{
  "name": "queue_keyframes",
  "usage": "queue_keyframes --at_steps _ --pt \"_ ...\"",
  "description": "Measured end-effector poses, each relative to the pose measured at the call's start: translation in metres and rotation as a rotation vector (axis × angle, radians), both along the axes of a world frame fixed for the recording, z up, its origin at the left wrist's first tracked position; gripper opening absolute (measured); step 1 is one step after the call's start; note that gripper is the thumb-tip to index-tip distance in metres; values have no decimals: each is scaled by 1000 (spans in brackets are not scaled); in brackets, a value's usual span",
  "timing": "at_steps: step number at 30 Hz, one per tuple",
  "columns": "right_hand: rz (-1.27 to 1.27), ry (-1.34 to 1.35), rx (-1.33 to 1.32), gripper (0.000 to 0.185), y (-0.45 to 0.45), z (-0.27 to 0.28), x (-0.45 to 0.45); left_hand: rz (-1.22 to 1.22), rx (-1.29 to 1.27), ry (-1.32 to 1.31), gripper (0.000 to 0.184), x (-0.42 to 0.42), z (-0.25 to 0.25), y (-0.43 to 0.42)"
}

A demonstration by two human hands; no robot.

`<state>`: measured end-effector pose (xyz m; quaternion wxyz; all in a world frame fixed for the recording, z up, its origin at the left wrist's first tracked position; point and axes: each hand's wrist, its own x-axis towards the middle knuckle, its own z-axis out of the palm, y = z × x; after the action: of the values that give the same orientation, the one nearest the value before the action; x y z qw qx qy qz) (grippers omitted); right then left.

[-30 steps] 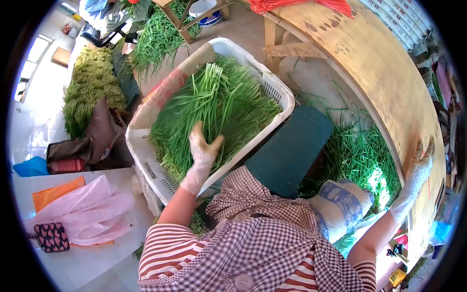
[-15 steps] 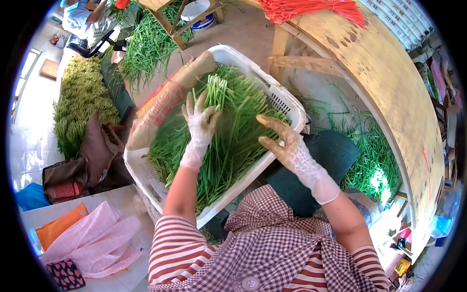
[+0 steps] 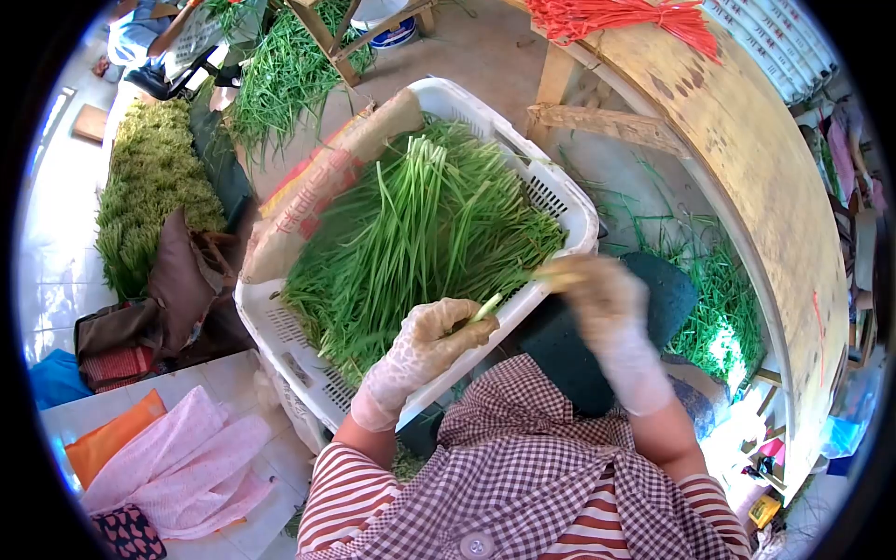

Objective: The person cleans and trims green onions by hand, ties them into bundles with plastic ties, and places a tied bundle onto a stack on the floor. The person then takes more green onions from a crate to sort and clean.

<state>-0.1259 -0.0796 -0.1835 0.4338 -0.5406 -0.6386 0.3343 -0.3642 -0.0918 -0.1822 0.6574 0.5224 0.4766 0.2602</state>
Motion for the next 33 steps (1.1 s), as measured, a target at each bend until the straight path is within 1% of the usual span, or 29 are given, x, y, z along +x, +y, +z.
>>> queue_keyframes --at_steps 1,2,4,5,6,7,8,9,10,11,12,13,14,15,16,17,18,20,21,22,24,25,27,28,29,30,31,32,33 --pt "-95 -129 158 12 -1 13 38 44 103 -24 17 1 1 0" --pt "-260 -163 143 12 -6 40 67 147 204 17 17 3 1 -1" --pt "-567 -1095 72 34 -33 77 140 357 402 94 16 13 -2 -3" --pt "-622 -866 106 42 -42 73 135 438 444 84 15 25 -8 -2" --pt "-674 -631 141 51 -47 67 125 404 535 161 13 38 -14 0" --pt "-512 -516 46 51 -46 79 72 353 657 190 14 56 -19 -3" --pt "-333 -353 -67 47 -44 75 42 296 782 221 16 73 -22 -5" --pt "-179 -190 -202 44 -41 71 12 228 876 152 19 90 -25 -5" --pt "5 13 -354 39 -37 41 6 165 967 84 23 99 -26 -4" --pt "-7 218 -350 34 -28 20 -2 -59 657 158 28 95 -14 -4" --pt "-17 422 -347 33 -16 2 -6 -81 668 102 39 87 -15 11" --pt "-92 530 -323 31 -5 -9 -6 -58 718 87 49 65 -27 29" --pt "-121 634 -266 33 6 -11 -2 120 698 149 60 42 -42 49" --pt "-161 691 -321 35 16 -7 3 296 664 200 71 20 -57 69" --pt "-205 747 -377 38 24 -2 6 623 545 323 83 2 -72 89" --pt "-222 773 -359 41 34 0 -1 606 579 600 98 -24 -110 112" --pt "-174 758 -366 40 42 -9 -4 582 609 875 113 -40 -142 132" --pt "-80 727 -371 39 62 -35 -13 438 300 1087 133 -27 -150 163" --pt "-65 682 -419 36 68 -43 -22 396 255 1080 141 -23 -155 173" --pt "-142 666 -448 32 78 -63 -36 400 231 1046 131 -20 -153 181" --pt "-108 793 -471 33 89 -84 -45 403 172 912 111 -37 -176 202" --pt "-132 802 -456 34 91 -79 -50 420 222 846 93 -40 -178 200" --pt "-181 822 -427 38 93 -65 -63 472 316 682 84 -42 -168 187" --pt "-186 878 -379 41 95 -72 -69 494 361 600 80 -43 -166 175" --pt "-191 935 -331 44 97 -84 -76 595 549 575 71 -38 -169 160" --pt "-194 990 -286 48 98 -96 -81 630 613 583 69 -22 -140 139" --pt "-96 1021 -290 63 98 -105 -84 625 712 560 67 -8 -125 122" --pt "-65 833 -210 67 95 -108 -89 621 805 538 66 5 -115 106" --pt "-30 644 -131 71 91 -110 -97 570 793 554 65 21 -103 92"
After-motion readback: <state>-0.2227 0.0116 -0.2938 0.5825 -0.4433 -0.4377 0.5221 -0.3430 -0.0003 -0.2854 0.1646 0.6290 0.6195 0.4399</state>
